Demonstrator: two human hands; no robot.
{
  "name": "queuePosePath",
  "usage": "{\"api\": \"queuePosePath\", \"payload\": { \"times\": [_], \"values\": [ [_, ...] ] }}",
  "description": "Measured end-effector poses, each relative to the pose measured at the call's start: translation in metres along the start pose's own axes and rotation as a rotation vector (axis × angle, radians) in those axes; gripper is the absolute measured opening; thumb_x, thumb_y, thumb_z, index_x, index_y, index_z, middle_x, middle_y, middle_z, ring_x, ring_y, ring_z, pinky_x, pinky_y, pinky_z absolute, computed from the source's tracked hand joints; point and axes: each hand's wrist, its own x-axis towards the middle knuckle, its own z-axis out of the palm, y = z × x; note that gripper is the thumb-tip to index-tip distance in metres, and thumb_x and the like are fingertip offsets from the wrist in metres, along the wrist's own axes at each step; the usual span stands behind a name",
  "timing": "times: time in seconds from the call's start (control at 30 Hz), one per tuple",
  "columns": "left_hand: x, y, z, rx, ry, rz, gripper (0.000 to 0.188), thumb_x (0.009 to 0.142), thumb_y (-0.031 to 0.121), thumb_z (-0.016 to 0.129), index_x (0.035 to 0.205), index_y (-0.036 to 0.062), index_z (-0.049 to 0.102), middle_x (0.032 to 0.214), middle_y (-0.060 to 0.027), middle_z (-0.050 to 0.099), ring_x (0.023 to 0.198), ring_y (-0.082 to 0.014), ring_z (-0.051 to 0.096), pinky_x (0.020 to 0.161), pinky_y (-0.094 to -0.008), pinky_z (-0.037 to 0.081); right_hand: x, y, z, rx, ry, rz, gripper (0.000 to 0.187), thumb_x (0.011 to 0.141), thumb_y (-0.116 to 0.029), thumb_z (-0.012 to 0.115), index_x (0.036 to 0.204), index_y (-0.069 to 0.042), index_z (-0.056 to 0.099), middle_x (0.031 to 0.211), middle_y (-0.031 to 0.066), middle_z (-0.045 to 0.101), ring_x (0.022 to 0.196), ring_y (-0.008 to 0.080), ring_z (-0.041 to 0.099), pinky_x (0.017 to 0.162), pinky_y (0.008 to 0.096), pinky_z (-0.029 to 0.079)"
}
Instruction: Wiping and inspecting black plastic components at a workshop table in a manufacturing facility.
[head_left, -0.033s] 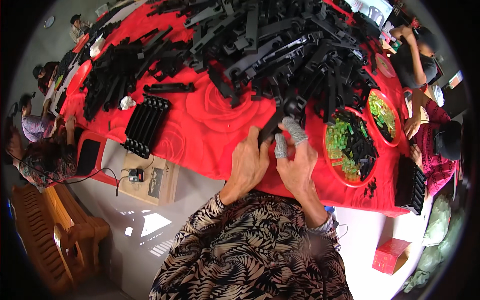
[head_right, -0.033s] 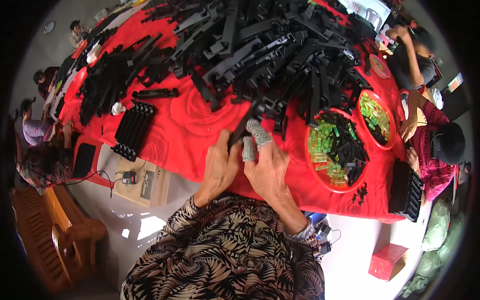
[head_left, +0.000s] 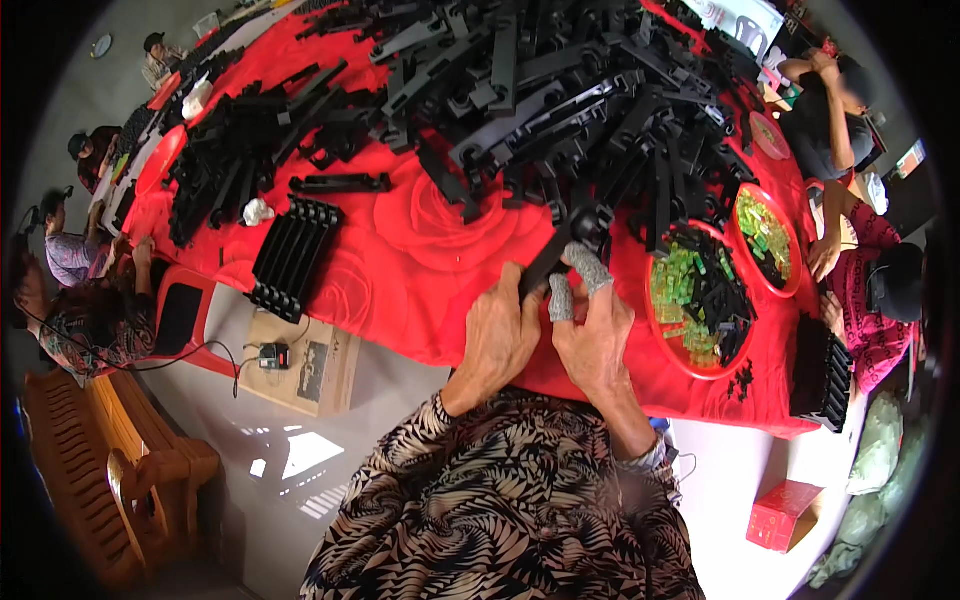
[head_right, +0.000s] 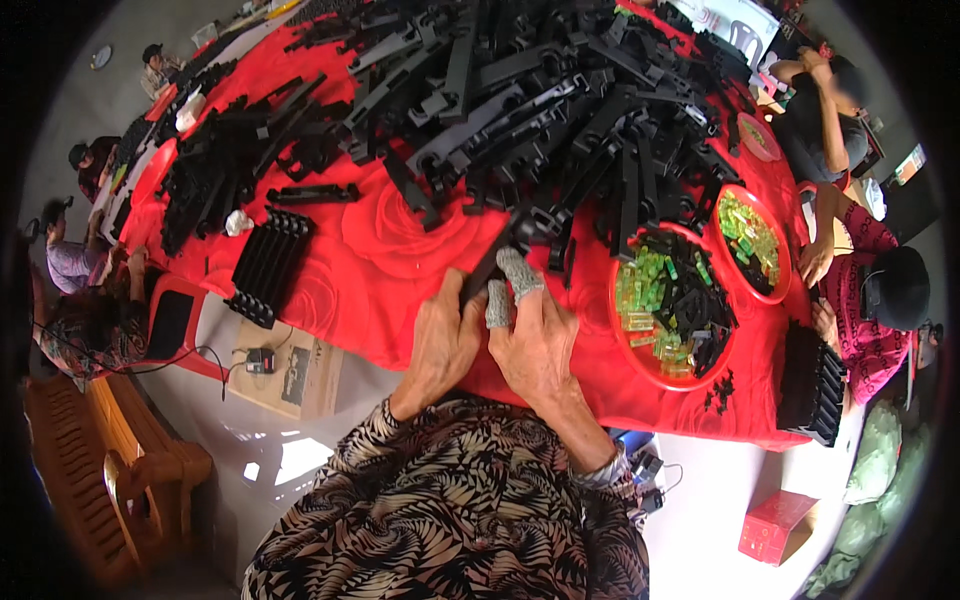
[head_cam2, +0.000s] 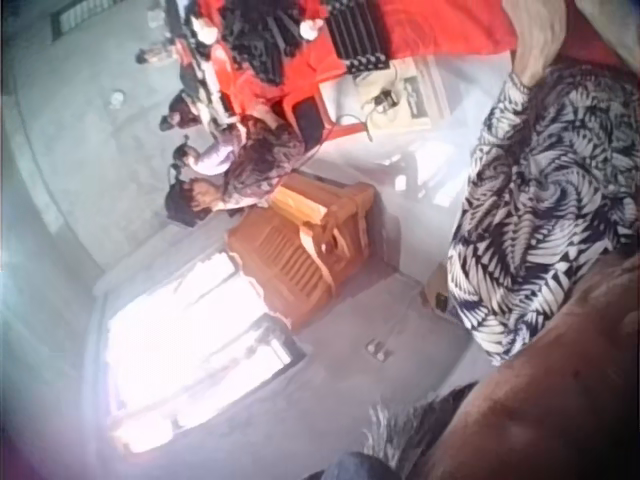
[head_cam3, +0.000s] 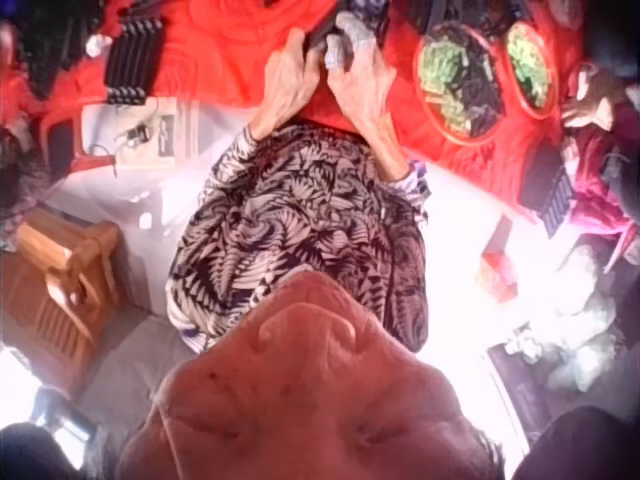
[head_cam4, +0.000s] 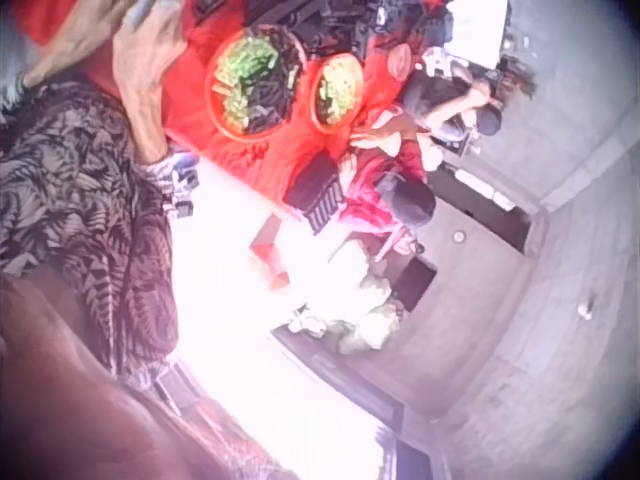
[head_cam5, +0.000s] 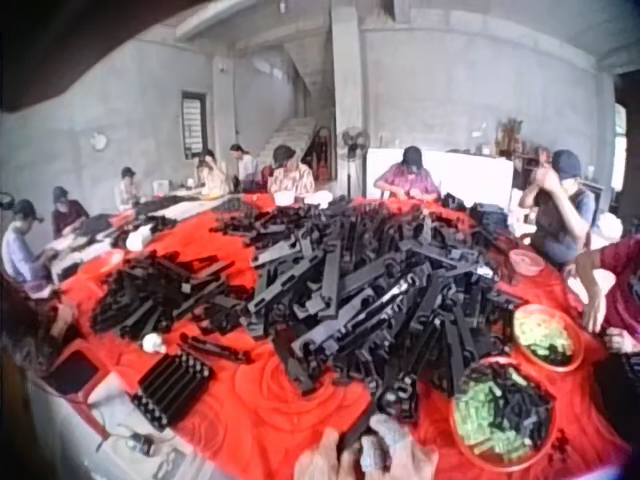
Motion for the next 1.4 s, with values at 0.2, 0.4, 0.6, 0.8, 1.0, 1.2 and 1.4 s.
{"api": "queuePosePath", "payload": {
  "times": [0.2, 0.4, 0.6, 0.8, 1.0, 1.2, 1.4],
  "values": [
    [-0.010, 0.000, -0.005, 0.058, -0.133, -0.007, 0.018, 0.093, 0.011, 0.057, 0.103, -0.0019, 0.047, 0.075, -0.0321, 0.059, 0.072, -0.0524, 0.058, 0.060, -0.0567, 0.042, -0.012, 0.003, -0.012, -0.058, -0.199, 0.123, 0.023, 0.085, -0.003, 0.067, 0.105, 0.005, 0.058, 0.090, 0.0222, 0.069, 0.070, 0.0377, 0.068, 0.058, 0.0436, 0.054],
    [-0.028, 0.002, -0.006, 0.019, -0.262, -0.018, 0.018, 0.096, 0.012, 0.057, 0.107, -0.0007, 0.050, 0.072, -0.0280, 0.060, 0.070, -0.0504, 0.060, 0.059, -0.0548, 0.044, -0.029, 0.001, -0.025, 0.100, -0.245, 0.323, 0.037, 0.078, 0.007, 0.067, 0.114, 0.004, 0.059, 0.090, 0.0186, 0.068, 0.068, 0.0321, 0.068, 0.056, 0.0397, 0.054],
    [-0.030, -0.006, 0.009, -0.179, -0.238, 0.006, 0.020, 0.098, 0.015, 0.055, 0.108, -0.0013, 0.049, 0.065, -0.0289, 0.056, 0.067, -0.0508, 0.058, 0.057, -0.0554, 0.041, -0.025, 0.001, -0.026, 0.024, -0.168, 0.246, 0.040, 0.076, 0.008, 0.068, 0.114, 0.001, 0.063, 0.088, 0.0157, 0.068, 0.070, 0.0316, 0.069, 0.059, 0.0383, 0.054],
    [-0.028, -0.016, 0.012, -0.102, -0.177, -0.001, 0.015, 0.097, 0.012, 0.054, 0.102, -0.0009, 0.049, 0.068, -0.0299, 0.056, 0.069, -0.0516, 0.056, 0.058, -0.0570, 0.039, -0.018, 0.004, -0.021, -0.113, -0.189, 0.088, 0.033, 0.077, 0.002, 0.068, 0.111, 0.000, 0.065, 0.093, 0.0163, 0.072, 0.078, 0.0336, 0.071, 0.065, 0.0403, 0.057],
    [-0.014, -0.013, 0.000, -0.336, -0.289, -0.180, 0.023, 0.102, 0.019, 0.052, 0.090, -0.0009, 0.055, 0.069, -0.0045, 0.058, 0.057, -0.0107, 0.050, 0.053, -0.0288, 0.041, -0.022, -0.001, -0.042, 0.165, 0.069, 0.196, 0.023, 0.087, 0.005, 0.068, 0.109, 0.001, 0.068, 0.104, 0.0133, 0.072, 0.083, 0.0163, 0.069, 0.065, 0.0262, 0.055],
    [-0.017, -0.006, -0.005, -0.441, -0.279, -0.197, 0.020, 0.099, 0.015, 0.055, 0.095, -0.0042, 0.057, 0.061, -0.0146, 0.052, 0.056, -0.0258, 0.051, 0.055, -0.0403, 0.040, -0.015, 0.012, -0.047, 0.420, 0.027, 0.499, 0.042, 0.093, -0.003, 0.065, 0.132, 0.001, 0.051, 0.119, 0.0154, 0.064, 0.074, 0.0137, 0.064, 0.060, 0.0244, 0.053],
    [-0.021, -0.001, -0.009, -0.330, -0.319, -0.155, 0.015, 0.099, 0.014, 0.053, 0.098, -0.0008, 0.056, 0.059, -0.0168, 0.047, 0.053, -0.0298, 0.050, 0.053, -0.0432, 0.037, -0.004, 0.015, -0.038, 0.649, -0.113, 0.658, 0.048, 0.094, -0.006, 0.065, 0.136, 0.001, 0.044, 0.101, 0.0148, 0.066, 0.064, 0.0122, 0.062, 0.051, 0.0219, 0.047]
  ]
}}
